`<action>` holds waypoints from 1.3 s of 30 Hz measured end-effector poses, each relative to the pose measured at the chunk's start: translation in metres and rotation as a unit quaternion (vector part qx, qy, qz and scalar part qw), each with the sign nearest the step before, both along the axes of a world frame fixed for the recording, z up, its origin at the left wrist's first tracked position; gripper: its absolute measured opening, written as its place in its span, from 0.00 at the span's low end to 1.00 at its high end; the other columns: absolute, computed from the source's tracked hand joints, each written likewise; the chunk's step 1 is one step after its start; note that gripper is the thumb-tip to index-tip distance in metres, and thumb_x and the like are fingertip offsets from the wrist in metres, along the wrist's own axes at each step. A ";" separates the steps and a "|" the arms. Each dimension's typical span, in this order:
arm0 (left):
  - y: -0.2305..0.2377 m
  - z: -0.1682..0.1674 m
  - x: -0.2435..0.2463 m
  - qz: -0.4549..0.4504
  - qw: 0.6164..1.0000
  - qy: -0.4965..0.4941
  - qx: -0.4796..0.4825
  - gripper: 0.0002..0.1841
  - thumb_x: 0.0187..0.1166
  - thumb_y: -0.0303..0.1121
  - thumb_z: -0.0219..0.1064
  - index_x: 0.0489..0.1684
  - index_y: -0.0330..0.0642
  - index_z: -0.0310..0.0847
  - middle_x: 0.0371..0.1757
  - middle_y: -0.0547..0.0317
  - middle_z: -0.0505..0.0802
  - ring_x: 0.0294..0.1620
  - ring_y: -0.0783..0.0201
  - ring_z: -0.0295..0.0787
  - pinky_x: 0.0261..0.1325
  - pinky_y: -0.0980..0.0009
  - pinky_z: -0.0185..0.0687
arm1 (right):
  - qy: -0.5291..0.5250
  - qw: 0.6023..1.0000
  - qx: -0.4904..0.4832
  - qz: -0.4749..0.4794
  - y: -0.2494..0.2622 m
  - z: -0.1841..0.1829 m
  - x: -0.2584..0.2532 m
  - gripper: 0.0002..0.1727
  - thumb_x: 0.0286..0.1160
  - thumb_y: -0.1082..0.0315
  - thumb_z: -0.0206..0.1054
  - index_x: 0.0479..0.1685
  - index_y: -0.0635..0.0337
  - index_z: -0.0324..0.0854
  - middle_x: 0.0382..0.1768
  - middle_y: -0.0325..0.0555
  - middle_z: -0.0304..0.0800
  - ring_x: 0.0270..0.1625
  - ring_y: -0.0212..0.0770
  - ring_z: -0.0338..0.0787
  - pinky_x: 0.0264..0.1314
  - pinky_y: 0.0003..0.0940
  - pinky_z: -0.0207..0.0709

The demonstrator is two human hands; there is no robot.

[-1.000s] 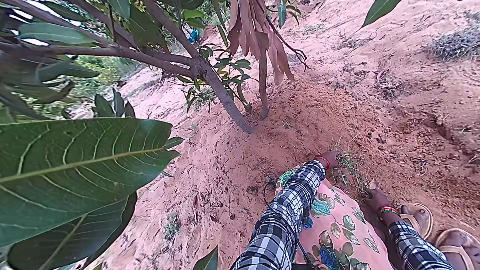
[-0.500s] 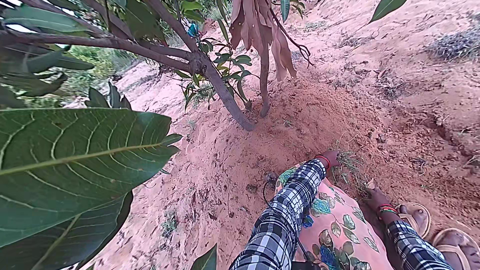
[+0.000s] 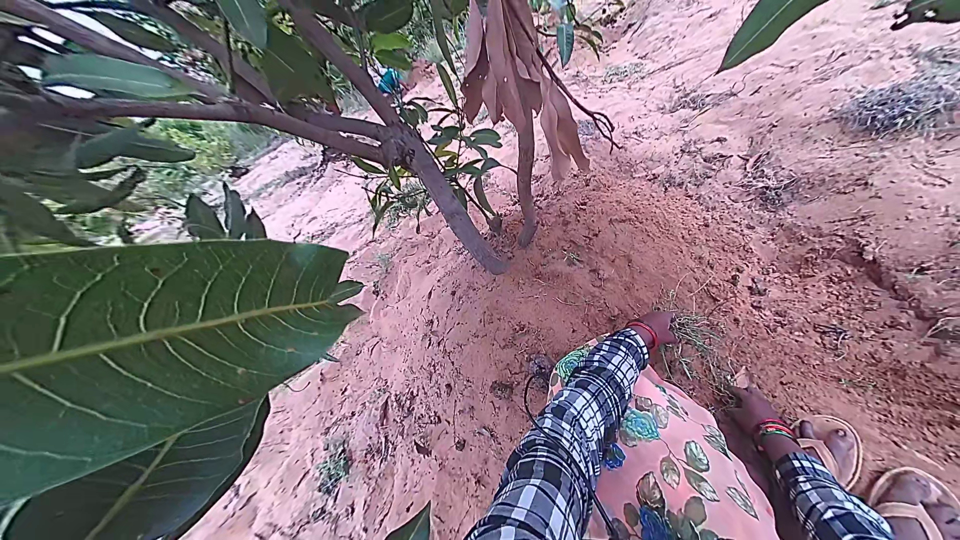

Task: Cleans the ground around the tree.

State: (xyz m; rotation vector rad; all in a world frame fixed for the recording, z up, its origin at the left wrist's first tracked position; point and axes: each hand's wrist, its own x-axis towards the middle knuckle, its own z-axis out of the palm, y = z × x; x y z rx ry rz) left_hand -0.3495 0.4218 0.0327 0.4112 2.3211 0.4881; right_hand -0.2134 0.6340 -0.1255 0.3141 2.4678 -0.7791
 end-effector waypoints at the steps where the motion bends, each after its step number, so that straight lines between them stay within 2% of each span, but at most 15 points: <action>1: 0.000 0.001 0.000 0.001 1.000 0.001 0.000 0.34 0.79 0.30 0.72 0.85 0.29 0.65 0.78 0.29 0.79 0.83 0.37 0.74 0.84 0.39 0.66 | 0.000 1.000 0.001 0.001 0.000 0.000 0.000 0.32 0.70 0.72 0.77 0.78 0.64 0.78 0.79 0.72 0.73 0.80 0.69 0.76 0.82 0.64 0.69; 7: -0.001 -0.001 -0.003 0.008 1.000 0.013 0.018 0.36 0.77 0.30 0.74 0.86 0.31 0.64 0.79 0.31 0.80 0.83 0.38 0.74 0.85 0.40 0.66 | 0.000 1.000 0.000 0.001 0.000 0.002 -0.003 0.33 0.70 0.72 0.77 0.79 0.62 0.78 0.80 0.72 0.73 0.81 0.68 0.76 0.82 0.64 0.68; 12: 0.001 -0.007 -0.001 0.010 1.000 0.009 0.000 0.36 0.78 0.35 0.74 0.87 0.34 0.64 0.79 0.32 0.80 0.83 0.39 0.74 0.84 0.39 0.66 | -0.011 1.000 0.010 0.002 0.001 0.001 0.002 0.32 0.71 0.73 0.76 0.79 0.63 0.78 0.80 0.71 0.73 0.80 0.69 0.76 0.82 0.64 0.69; 18: -0.001 0.000 -0.003 0.017 1.000 0.015 0.003 0.37 0.79 0.33 0.73 0.88 0.34 0.63 0.80 0.32 0.79 0.83 0.39 0.74 0.85 0.40 0.66 | -0.006 1.000 0.009 0.002 0.001 0.000 -0.003 0.32 0.71 0.72 0.76 0.79 0.64 0.77 0.79 0.72 0.73 0.80 0.68 0.77 0.82 0.63 0.69; 24: -0.001 -0.004 -0.003 0.001 1.000 0.009 0.007 0.35 0.78 0.33 0.74 0.85 0.30 0.66 0.79 0.30 0.80 0.82 0.38 0.75 0.84 0.40 0.67 | -0.003 1.000 0.003 0.001 0.001 -0.001 -0.001 0.31 0.71 0.73 0.76 0.78 0.64 0.78 0.79 0.73 0.73 0.79 0.69 0.77 0.82 0.63 0.69; 32: -0.001 -0.004 -0.002 -0.001 1.000 0.013 0.008 0.36 0.78 0.33 0.74 0.86 0.32 0.64 0.79 0.31 0.80 0.82 0.39 0.75 0.84 0.40 0.67 | 0.001 1.000 0.000 0.000 0.001 0.000 0.000 0.32 0.70 0.72 0.77 0.78 0.63 0.78 0.79 0.73 0.72 0.79 0.70 0.77 0.81 0.65 0.69; 39: 0.000 -0.002 -0.002 0.011 1.000 0.018 0.019 0.39 0.78 0.31 0.73 0.90 0.35 0.59 0.82 0.33 0.78 0.85 0.40 0.72 0.86 0.43 0.65 | -0.001 1.000 0.005 -0.001 0.001 0.002 -0.001 0.32 0.70 0.72 0.77 0.78 0.64 0.78 0.79 0.72 0.73 0.79 0.69 0.78 0.81 0.65 0.70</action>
